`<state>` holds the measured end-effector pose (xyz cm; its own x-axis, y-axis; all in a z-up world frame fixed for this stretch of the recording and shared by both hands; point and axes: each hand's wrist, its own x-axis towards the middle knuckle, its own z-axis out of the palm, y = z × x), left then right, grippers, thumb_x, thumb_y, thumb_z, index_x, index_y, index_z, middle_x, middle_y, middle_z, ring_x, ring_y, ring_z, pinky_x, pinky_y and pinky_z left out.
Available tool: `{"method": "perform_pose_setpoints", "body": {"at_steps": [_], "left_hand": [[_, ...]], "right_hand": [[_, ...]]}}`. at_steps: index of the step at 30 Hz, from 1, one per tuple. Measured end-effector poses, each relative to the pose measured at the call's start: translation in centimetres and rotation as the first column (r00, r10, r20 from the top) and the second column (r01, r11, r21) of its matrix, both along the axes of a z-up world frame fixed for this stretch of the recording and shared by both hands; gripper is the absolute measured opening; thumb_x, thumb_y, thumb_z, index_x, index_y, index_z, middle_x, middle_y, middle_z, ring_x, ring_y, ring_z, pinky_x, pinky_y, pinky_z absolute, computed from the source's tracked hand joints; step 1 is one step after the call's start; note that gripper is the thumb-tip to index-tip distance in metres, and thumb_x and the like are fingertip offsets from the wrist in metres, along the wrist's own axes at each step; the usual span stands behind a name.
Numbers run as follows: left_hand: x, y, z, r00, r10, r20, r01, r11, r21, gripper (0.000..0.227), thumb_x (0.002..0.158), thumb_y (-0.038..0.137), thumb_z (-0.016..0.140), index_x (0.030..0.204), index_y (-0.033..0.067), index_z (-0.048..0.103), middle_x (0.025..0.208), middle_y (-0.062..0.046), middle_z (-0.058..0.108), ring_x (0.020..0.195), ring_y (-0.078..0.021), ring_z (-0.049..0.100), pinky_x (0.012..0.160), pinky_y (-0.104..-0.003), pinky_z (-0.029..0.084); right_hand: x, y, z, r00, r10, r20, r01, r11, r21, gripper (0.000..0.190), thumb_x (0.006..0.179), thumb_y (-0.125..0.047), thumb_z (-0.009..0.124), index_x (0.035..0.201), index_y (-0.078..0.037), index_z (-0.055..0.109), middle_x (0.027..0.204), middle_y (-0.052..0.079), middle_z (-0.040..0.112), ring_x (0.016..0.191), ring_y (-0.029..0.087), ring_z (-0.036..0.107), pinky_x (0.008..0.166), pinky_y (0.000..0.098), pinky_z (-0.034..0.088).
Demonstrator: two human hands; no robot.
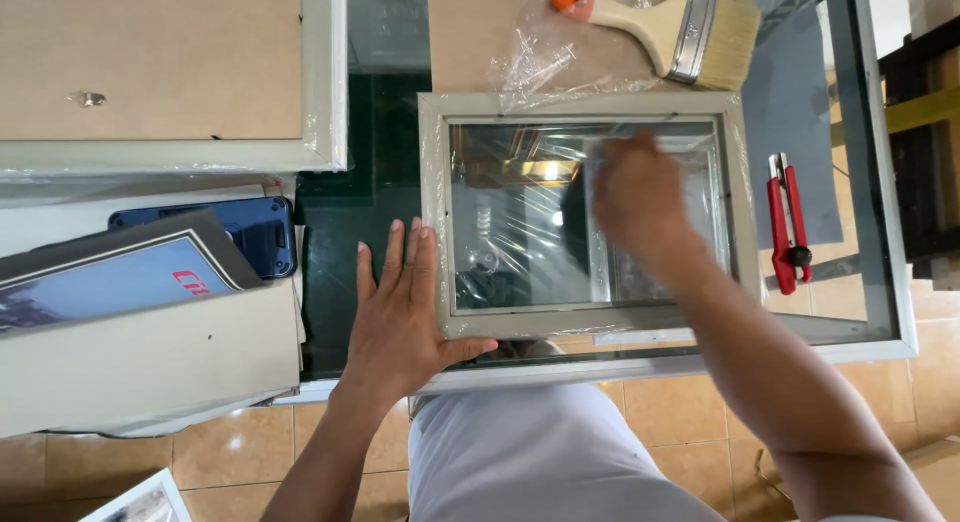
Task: Cleaning a picture frame glass and assembling the back panel into the frame.
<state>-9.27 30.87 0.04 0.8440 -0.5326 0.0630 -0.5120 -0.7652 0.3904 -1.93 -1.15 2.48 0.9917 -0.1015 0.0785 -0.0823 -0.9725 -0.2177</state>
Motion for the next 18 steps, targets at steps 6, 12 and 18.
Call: {"method": "perform_pose_setpoints", "body": {"at_steps": [6, 12, 18], "left_hand": [[-0.3, -0.2, 0.5, 1.000, 0.003, -0.006, -0.004, 0.998, -0.057, 0.137, 0.076, 0.089, 0.053, 0.157, -0.0120, 0.011, 0.164, -0.031, 0.026, 0.157, -0.0424, 0.004, 0.121, -0.064, -0.004], [0.1, -0.2, 0.7, 1.000, 0.002, 0.006, -0.001, 0.996, -0.085, 0.135, 0.077, 0.087, 0.054, 0.156, -0.0136, 0.013, 0.164, -0.034, 0.024, 0.156, -0.0453, 0.008, 0.120, -0.067, 0.000], [-0.1, -0.2, 0.5, 1.000, -0.002, -0.002, 0.002, 0.997, -0.071, 0.138, 0.076, 0.089, 0.053, 0.157, -0.0128, 0.010, 0.166, -0.033, 0.020, 0.157, -0.0430, 0.003, 0.121, -0.064, -0.005]], "right_hand": [[2.7, 9.5, 2.0, 0.906, 0.421, 0.037, -0.419, 0.881, 0.219, 0.036, 0.089, -0.002, 0.059, 0.123, 0.003, 0.067, 0.113, 0.021, 0.061, 0.083, 0.041, 0.066, 0.073, 0.0493, 0.056], [6.7, 10.6, 2.2, 0.825, 0.563, 0.051, -0.565, 0.820, 0.090, 0.038, 0.088, 0.000, 0.064, 0.125, 0.008, 0.062, 0.113, 0.022, 0.060, 0.084, 0.040, 0.068, 0.079, 0.0457, 0.057], [2.7, 10.0, 3.2, 0.718, 0.694, -0.057, -0.691, 0.720, 0.060, 0.047, 0.083, 0.006, 0.057, 0.129, 0.005, 0.064, 0.103, 0.018, 0.058, 0.070, 0.032, 0.062, 0.066, 0.0429, 0.056]]}}
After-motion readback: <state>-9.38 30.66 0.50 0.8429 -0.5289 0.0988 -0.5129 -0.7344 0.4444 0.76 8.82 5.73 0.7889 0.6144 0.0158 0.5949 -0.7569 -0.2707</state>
